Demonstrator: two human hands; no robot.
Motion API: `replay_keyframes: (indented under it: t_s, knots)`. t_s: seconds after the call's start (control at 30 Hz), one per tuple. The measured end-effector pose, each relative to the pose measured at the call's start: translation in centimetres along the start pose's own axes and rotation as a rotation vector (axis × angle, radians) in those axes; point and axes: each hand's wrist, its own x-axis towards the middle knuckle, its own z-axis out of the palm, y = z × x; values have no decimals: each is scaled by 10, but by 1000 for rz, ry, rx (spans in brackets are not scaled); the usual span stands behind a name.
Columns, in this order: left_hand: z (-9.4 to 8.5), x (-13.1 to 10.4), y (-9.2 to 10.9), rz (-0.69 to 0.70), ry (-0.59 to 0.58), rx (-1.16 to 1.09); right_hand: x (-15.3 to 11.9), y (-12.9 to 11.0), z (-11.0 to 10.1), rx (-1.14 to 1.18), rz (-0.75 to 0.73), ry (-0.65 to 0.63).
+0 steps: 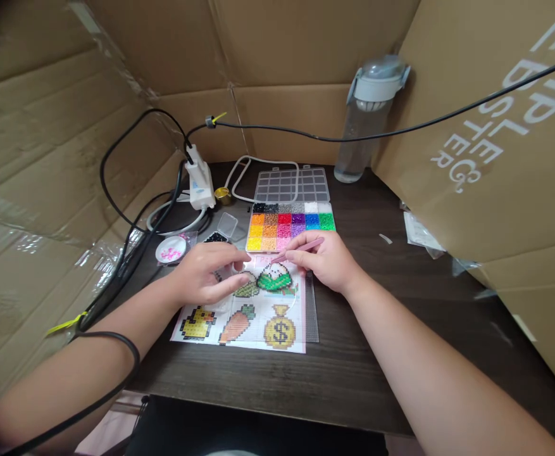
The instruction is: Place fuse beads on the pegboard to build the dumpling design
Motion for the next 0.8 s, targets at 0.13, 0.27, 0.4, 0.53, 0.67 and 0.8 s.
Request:
replay_keyframes:
  t_s: [0.13, 0.27, 0.4, 0.53, 0.67, 0.8]
  knots:
    - [1, 0, 1, 7, 19, 1, -2, -4, 3, -100, 54, -42]
    - [2, -1, 1, 14, 33, -5, -1, -4, 3, -122, 70, -48]
    - [2, -1, 0, 14, 37, -12, 0, -4, 2, -151, 78, -57]
    - [1, 0, 0, 31, 47, -20, 0, -4, 3, -154, 89, -46]
    - [1, 1, 1, 40, 64, -20, -1, -3, 3, -142, 99, -46]
    - [0, 2, 2, 39, 67, -5, -1, -2, 1, -98, 82, -21]
